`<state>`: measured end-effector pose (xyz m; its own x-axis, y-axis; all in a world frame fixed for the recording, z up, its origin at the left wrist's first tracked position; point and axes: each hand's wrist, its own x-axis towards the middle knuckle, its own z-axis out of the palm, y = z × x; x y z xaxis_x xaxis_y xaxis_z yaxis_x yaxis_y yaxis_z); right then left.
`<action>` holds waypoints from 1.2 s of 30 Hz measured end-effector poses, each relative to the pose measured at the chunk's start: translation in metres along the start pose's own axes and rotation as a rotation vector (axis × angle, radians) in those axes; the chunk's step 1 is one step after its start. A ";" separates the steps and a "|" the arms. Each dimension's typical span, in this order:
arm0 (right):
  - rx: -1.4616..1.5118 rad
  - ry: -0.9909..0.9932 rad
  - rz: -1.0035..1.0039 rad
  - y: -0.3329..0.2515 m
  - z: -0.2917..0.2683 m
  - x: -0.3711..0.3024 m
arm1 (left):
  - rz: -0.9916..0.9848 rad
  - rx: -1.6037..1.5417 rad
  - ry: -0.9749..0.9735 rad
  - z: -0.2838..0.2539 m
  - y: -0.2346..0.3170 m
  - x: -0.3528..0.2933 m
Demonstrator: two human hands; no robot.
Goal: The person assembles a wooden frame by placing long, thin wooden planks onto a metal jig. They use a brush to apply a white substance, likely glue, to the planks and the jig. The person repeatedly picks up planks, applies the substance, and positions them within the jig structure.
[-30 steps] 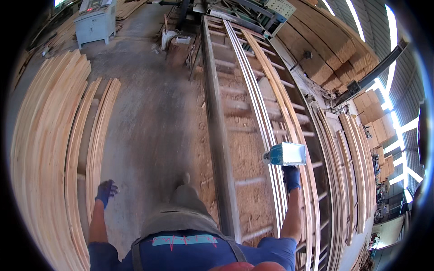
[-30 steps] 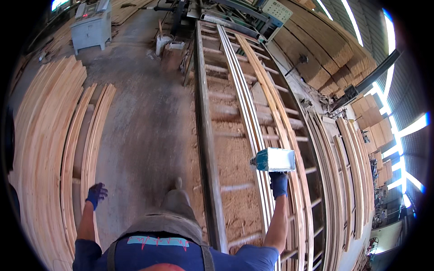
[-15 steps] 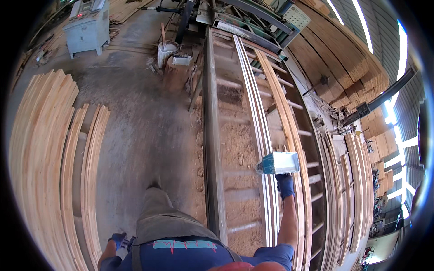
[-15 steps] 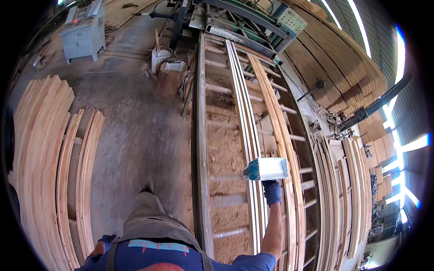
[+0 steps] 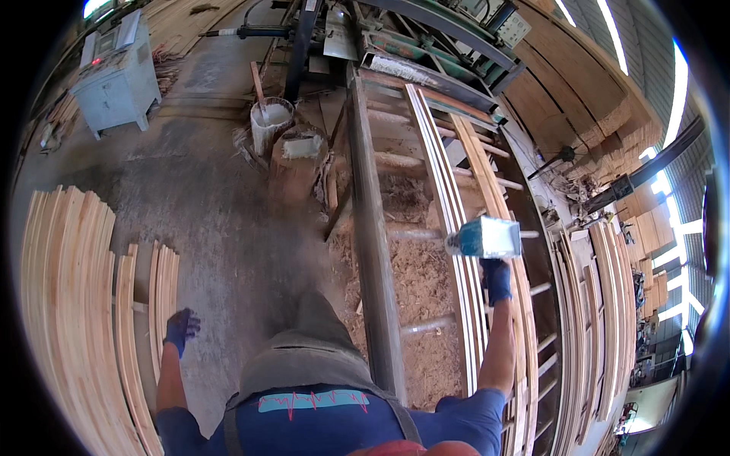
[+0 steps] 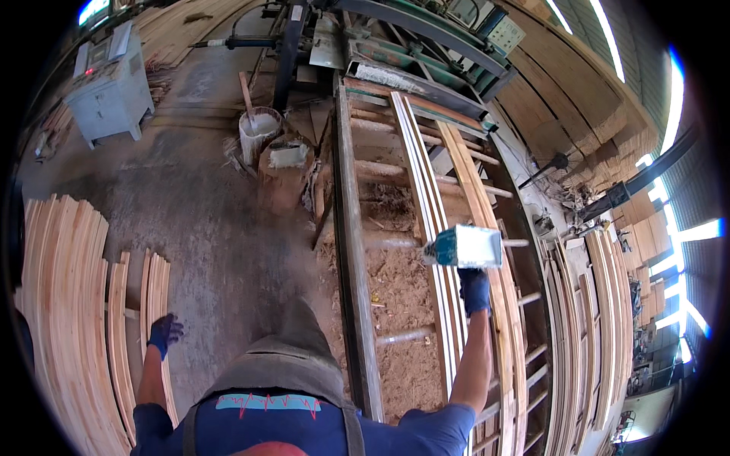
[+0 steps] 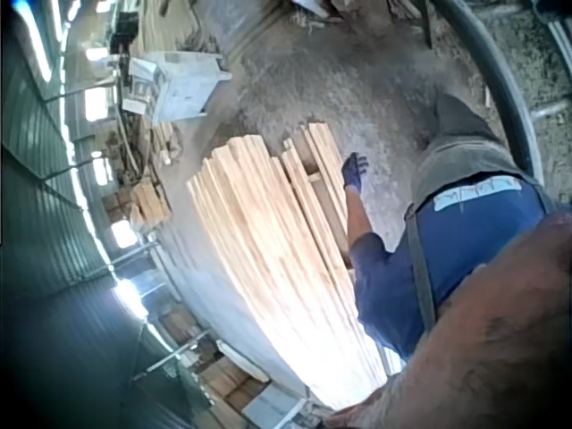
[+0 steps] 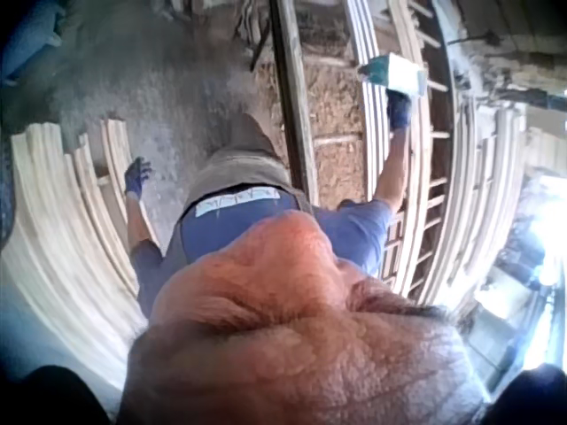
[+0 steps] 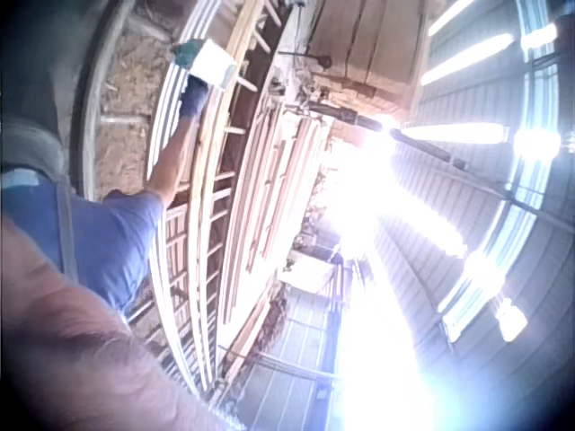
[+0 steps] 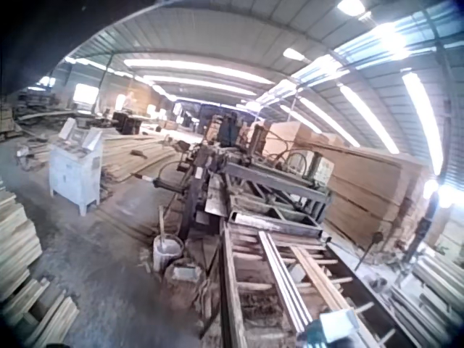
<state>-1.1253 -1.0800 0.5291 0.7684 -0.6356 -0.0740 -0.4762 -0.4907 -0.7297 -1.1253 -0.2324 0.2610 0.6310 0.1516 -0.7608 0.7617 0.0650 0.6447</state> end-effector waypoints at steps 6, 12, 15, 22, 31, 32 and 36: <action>0.073 0.012 -0.043 -0.100 0.092 0.214 | 0.117 0.099 -0.049 0.108 0.184 0.107; 0.001 -0.110 -0.118 -0.184 0.201 0.464 | -0.108 0.096 0.085 0.148 0.241 0.229; -0.247 0.006 -0.581 -0.177 0.230 0.606 | -0.242 0.108 0.092 0.171 0.255 0.243; -0.201 -0.065 -0.195 -0.294 0.338 0.770 | -0.547 0.179 0.178 0.218 0.301 0.188; -0.034 -0.060 -0.172 -0.309 0.345 0.750 | -0.567 0.096 0.050 0.192 0.296 0.256; 0.022 -0.122 -0.096 -0.321 0.342 0.720 | -0.573 0.147 0.033 0.188 0.298 0.267; 0.303 -0.153 -0.141 -0.360 0.353 0.595 | -0.542 0.263 -0.102 0.184 0.353 0.325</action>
<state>-0.3460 -1.0712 0.5078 0.8834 -0.4668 -0.0424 -0.2304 -0.3538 -0.9065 -0.6240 -0.3417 0.2275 0.1445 0.0688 -0.9871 0.9809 -0.1409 0.1337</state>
